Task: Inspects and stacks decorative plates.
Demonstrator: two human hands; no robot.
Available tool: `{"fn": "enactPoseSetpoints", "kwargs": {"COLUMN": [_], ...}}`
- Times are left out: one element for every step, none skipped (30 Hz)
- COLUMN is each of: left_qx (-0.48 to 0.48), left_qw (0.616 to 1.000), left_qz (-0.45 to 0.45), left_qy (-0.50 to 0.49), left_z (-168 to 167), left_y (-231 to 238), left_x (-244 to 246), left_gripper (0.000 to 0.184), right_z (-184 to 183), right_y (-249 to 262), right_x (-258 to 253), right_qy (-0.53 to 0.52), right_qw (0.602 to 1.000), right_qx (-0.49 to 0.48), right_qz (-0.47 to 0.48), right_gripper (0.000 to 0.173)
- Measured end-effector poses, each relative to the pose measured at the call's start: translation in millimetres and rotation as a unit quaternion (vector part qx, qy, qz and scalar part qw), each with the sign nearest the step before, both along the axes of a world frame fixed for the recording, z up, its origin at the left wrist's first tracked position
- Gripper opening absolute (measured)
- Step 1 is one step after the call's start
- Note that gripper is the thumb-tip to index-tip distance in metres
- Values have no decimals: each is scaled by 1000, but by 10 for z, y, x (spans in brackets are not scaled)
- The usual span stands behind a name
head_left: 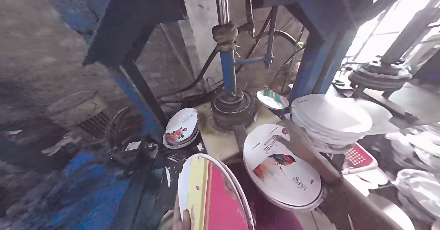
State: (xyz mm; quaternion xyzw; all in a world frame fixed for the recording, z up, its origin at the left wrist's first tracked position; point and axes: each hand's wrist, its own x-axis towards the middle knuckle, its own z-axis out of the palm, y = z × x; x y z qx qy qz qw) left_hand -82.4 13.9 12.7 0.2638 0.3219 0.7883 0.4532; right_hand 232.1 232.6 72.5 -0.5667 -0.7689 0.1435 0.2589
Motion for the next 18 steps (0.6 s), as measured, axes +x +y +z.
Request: {"fn": "enactPoseSetpoints", "kwargs": {"left_qx": [1,2,-3,-12,-19,-20,-15,-9,-4,-1,4,8,10,9,9,8,10,12], "left_qw": [1000,1000,1000,1000,1000,1000,1000,1000,1000,1000,1000,1000,1000,1000,1000,1000,1000,1000], "left_qz": [-1,0,1,1,3,4,3,1,-1,-2,-4,-7,-9,-7,-5,-3,-4,-6], "left_qy": [-3,-5,0,11,17,18,18,16,12,7,-5,-12,-10,-3,-3,-4,-7,-7], "left_z": [0,-4,-4,3,14,17,6,-12,-29,-42,-52,-59,-66,-74,-79,-79,-84,-95], "left_y": [-1,-5,-13,-27,-39,-46,-52,-58,-58,-58,-61,-67,-77,-87,-92,-95,-96,-96], "left_x": [-5,-14,-20,-25,-27,-28,-30,-33,-36,-38,-39,-38,-36,-30,-24,-19,-18,-19], "left_gripper": [50,50,50,51,51,51,51,50,49,47,46,45,46,47,48,49,49,49], "right_z": [3,-1,-16,-47,-92,-131,-159,-179,-192,-205,-209,-206,-198,-186,-173,-157,-134,-103], "right_y": [6,18,32,50,72,90,102,109,119,129,136,142,143,136,126,114,99,88], "right_x": [1,6,15,30,46,63,77,88,96,97,95,90,86,84,79,69,50,27], "right_qy": [9,20,32,44,60,69,70,63,55,49,45,40,35,32,31,33,31,21], "right_qw": [1000,1000,999,999,998,997,997,997,997,996,996,996,996,996,997,997,998,999], "right_qx": [3,1,-4,-7,-4,2,4,8,14,24,31,37,37,36,33,27,20,11], "right_qz": [-4,-5,0,9,23,35,45,54,61,66,69,71,73,72,70,65,57,49], "right_gripper": [57,55,53,51,46,45,47,48,48,46,44,42,42,41,41,41,41,42]}}
